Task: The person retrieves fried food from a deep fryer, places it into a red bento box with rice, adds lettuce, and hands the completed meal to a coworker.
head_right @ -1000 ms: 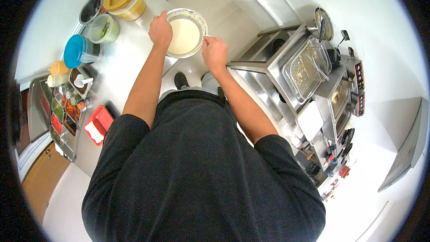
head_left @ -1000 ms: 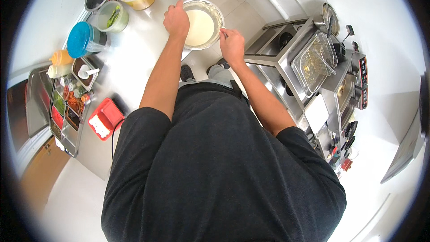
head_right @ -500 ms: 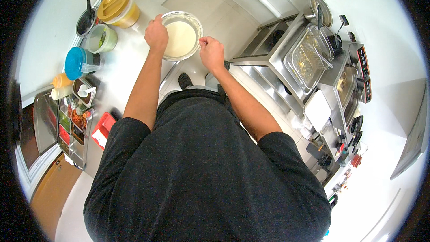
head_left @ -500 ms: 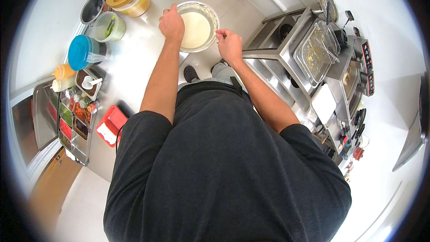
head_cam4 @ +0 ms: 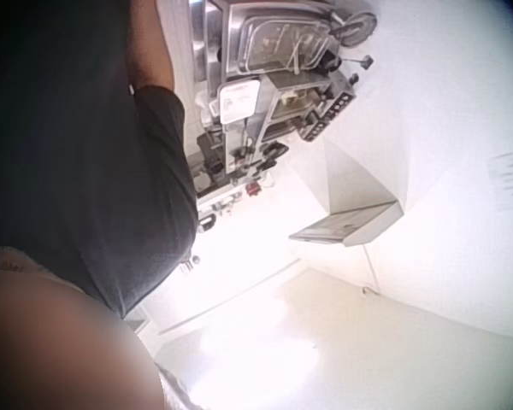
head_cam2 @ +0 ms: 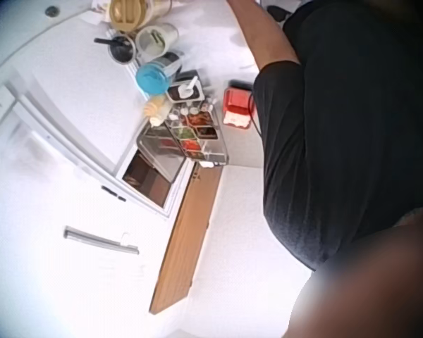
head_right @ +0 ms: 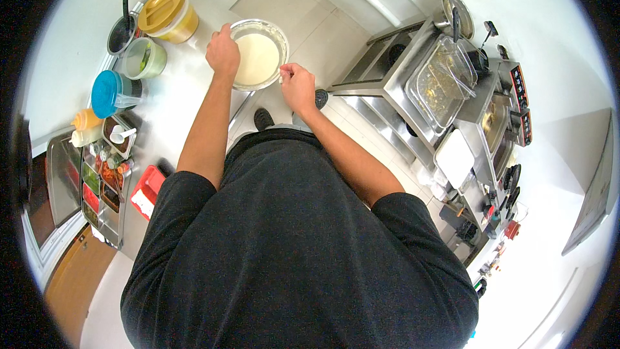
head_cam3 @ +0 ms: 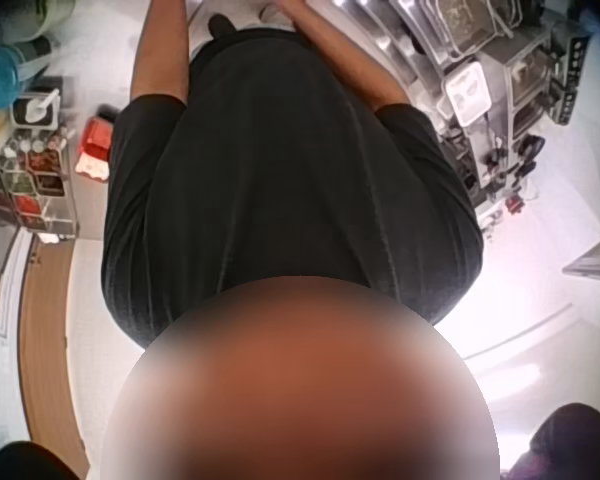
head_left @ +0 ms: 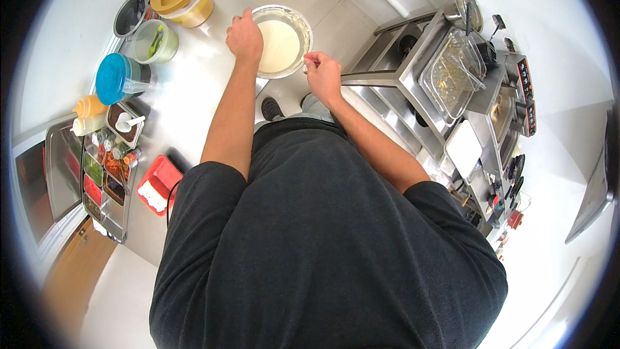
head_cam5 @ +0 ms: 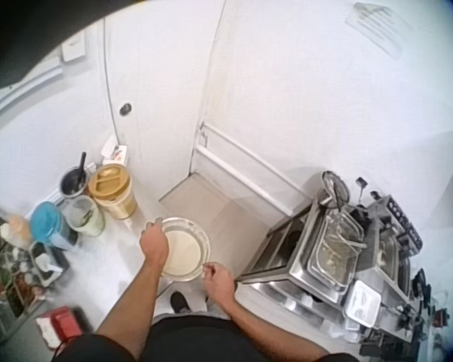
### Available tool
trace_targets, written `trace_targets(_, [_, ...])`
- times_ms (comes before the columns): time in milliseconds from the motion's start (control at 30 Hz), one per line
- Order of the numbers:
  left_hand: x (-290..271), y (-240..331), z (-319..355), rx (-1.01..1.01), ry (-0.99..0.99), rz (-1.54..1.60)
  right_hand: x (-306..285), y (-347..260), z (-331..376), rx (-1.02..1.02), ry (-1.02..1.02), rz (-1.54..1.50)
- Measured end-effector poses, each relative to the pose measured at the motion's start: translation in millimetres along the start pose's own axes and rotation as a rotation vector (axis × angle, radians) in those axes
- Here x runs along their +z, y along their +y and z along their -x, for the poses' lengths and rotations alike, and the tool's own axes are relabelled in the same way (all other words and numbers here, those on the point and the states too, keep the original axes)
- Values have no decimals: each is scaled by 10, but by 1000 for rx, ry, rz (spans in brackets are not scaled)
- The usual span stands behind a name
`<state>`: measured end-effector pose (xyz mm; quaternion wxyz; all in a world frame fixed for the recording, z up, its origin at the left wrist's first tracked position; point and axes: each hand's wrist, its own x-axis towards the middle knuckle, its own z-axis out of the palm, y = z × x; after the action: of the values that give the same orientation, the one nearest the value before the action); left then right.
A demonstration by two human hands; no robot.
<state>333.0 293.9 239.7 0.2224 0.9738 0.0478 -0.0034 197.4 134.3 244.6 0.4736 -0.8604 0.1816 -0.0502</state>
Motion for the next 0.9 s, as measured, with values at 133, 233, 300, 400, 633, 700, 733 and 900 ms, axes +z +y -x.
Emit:
trace_targets(133, [3, -9, 23, -6, 11, 5, 0, -43, 83, 161, -81, -142])
trace_targets(233, [18, -30, 29, 11, 23, 23, 35, -97, 184, 243, -300, -221])
trace_targets(300, [13, -66, 9, 20, 37, 34, 15, -119, 220, 244, -333, -333])
trace_targets(400, [7, -128, -47, 43, 30, 54, -101, -105, 247, 477, -548, -699])
trace_targets(633, [-78, -365, -262, 242, -139, 122, -606, 97, 370, 536, -544, -1536])
trace_targets(700, [-74, -445, -275, 250, -182, 183, -760, 168, 412, 495, -542, -1602])
trace_targets(733, [-75, -492, -285, 277, -179, 222, -838, 203, 431, 474, -533, -1631])
trace_targets(900, [-41, -684, -206, 412, -136, 273, -1261, 455, 750, 388, -380, -1588])
